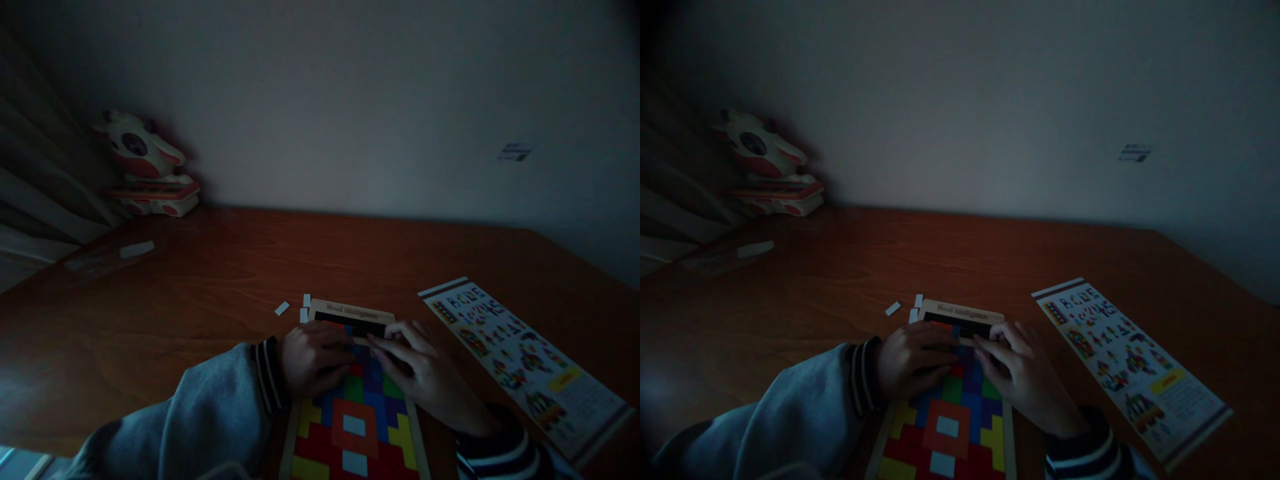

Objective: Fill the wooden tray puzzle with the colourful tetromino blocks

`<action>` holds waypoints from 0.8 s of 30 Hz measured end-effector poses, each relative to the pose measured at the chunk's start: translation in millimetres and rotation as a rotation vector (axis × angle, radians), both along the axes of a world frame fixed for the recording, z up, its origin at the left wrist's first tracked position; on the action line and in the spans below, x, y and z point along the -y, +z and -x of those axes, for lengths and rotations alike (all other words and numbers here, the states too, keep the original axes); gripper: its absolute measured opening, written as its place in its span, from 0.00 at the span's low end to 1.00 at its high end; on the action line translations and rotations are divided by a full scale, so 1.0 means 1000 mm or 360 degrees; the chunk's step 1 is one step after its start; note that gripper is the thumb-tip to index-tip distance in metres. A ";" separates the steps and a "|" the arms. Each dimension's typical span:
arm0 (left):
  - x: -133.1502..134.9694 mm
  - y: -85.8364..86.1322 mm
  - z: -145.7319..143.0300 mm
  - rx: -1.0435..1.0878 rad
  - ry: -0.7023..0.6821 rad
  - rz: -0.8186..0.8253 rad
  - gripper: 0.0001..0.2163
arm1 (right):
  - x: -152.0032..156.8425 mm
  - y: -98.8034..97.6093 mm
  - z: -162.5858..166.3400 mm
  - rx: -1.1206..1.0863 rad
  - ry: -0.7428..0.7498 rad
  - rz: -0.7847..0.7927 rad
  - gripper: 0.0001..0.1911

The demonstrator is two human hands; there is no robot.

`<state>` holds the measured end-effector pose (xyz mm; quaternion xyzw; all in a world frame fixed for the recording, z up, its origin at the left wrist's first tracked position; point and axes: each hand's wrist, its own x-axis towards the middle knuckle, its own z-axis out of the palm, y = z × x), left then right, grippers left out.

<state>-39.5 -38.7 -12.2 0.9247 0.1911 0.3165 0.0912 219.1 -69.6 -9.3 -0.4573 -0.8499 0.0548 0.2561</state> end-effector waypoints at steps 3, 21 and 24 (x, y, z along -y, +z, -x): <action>0.000 0.001 0.000 -0.0022 -0.0006 0.0019 0.09 | 0.003 -0.001 0.002 0.0001 -0.0022 0.0029 0.14; -0.001 0.004 0.000 -0.0051 -0.0017 0.0009 0.09 | 0.009 0.000 0.000 -0.0294 -0.0182 0.0336 0.30; -0.002 0.004 0.001 -0.0047 -0.0027 -0.0005 0.09 | 0.010 0.001 -0.001 -0.0326 -0.0168 0.0335 0.27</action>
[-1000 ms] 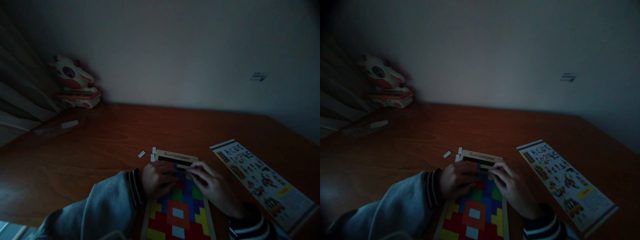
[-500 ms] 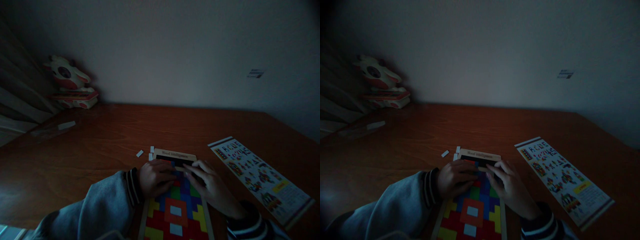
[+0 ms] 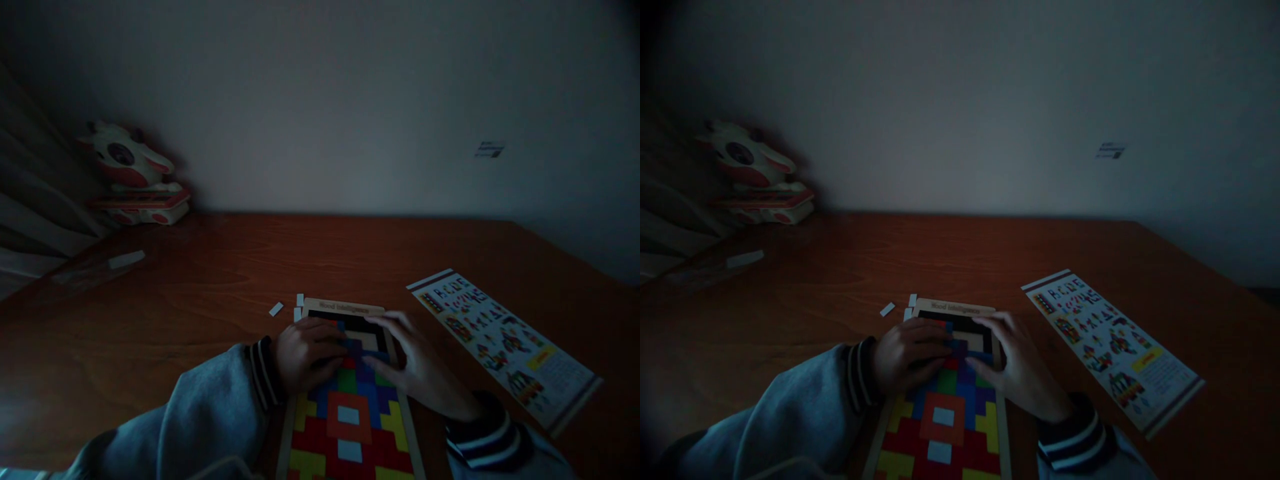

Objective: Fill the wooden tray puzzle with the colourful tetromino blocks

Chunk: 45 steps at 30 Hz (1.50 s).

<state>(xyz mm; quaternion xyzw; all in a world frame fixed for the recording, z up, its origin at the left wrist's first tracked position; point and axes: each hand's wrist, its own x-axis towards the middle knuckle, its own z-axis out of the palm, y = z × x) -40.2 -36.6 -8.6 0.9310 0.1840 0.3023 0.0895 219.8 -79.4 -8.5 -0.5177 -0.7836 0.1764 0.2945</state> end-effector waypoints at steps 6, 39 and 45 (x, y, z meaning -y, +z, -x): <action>-0.002 0.000 0.000 0.0052 -0.0026 -0.0007 0.09 | 0.002 0.002 0.002 0.0007 -0.0073 -0.0074 0.15; -0.048 -0.016 0.094 -0.0202 0.0743 0.0145 0.14 | 0.034 0.003 0.006 0.0101 0.0100 -0.0369 0.09; -0.047 -0.008 0.092 -0.0091 0.0750 0.0268 0.13 | 0.033 -0.002 0.005 0.0033 0.0094 -0.0334 0.08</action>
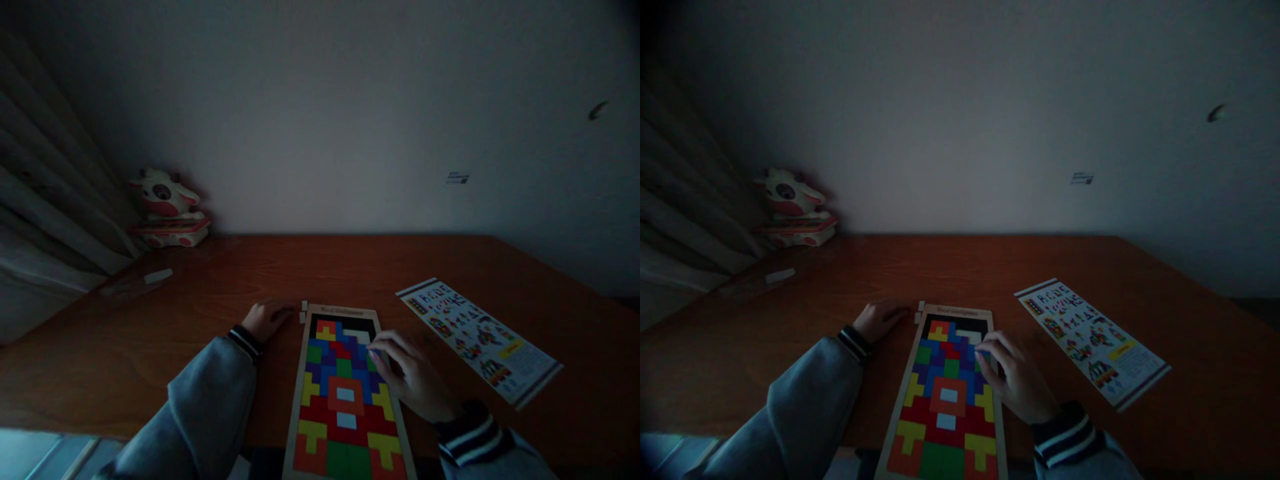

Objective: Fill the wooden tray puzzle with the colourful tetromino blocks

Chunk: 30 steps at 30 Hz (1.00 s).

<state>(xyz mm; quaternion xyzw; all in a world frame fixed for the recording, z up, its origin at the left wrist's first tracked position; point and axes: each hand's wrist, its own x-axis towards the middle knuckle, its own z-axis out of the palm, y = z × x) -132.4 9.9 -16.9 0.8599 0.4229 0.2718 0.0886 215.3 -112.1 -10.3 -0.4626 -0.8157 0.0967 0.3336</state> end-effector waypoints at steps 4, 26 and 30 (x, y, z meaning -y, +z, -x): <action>-0.003 0.001 -0.008 0.0093 0.0002 -0.0048 0.12 | 0.000 0.004 0.002 -0.0019 -0.0012 -0.0015 0.08; 0.026 0.007 -0.120 0.1231 -0.0479 0.0606 0.13 | -0.046 0.004 0.029 -0.0633 0.0038 -0.0078 0.05; 0.024 0.011 -0.118 0.1048 -0.0470 0.0420 0.11 | -0.044 0.005 0.024 -0.0616 -0.0012 0.0125 0.06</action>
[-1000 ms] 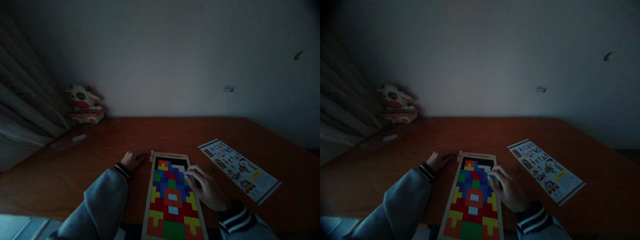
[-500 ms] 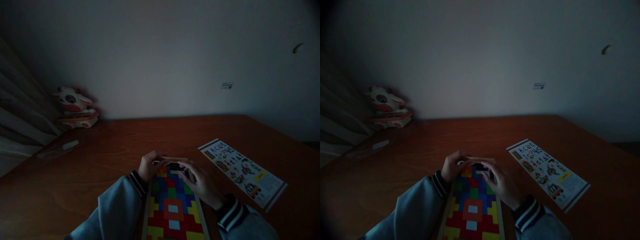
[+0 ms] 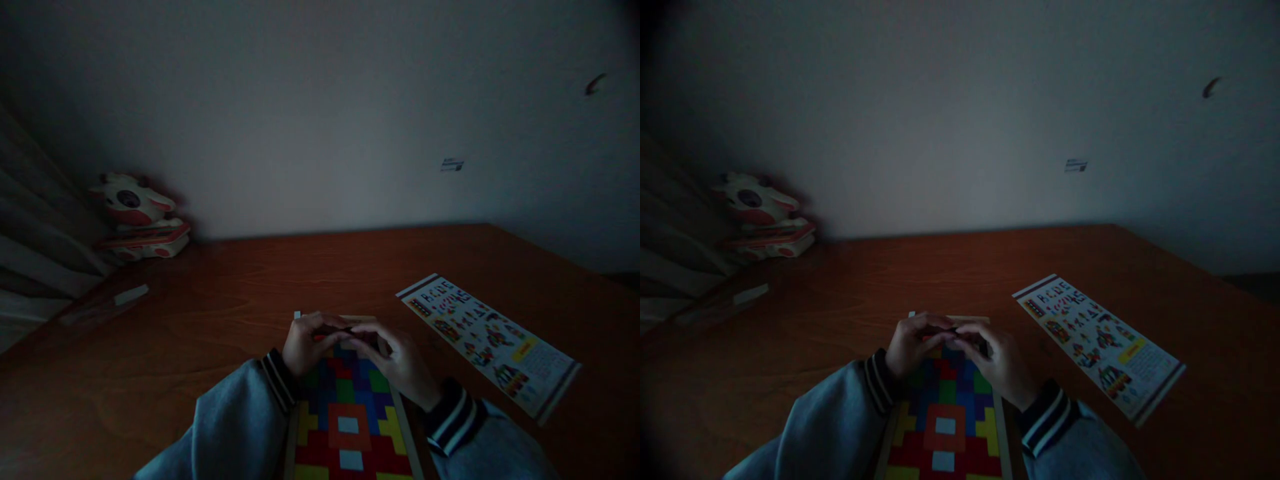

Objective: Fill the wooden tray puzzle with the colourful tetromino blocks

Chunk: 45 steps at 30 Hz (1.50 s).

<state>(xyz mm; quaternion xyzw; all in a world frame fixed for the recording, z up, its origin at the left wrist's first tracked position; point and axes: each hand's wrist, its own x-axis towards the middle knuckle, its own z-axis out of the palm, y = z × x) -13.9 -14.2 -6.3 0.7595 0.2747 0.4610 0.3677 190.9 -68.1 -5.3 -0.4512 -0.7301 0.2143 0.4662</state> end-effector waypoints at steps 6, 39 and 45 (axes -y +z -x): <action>-0.005 0.006 0.003 -0.0240 0.0193 -0.0325 0.07 | -0.003 -0.008 -0.006 0.0283 -0.0115 0.0105 0.06; -0.041 0.005 0.104 -0.0962 -0.0117 -0.0659 0.18 | 0.005 -0.001 -0.016 0.0432 -0.0223 -0.0188 0.08; -0.047 -0.002 0.109 -0.0895 -0.0077 -0.0634 0.12 | 0.005 0.000 -0.016 0.0396 -0.0233 -0.0204 0.09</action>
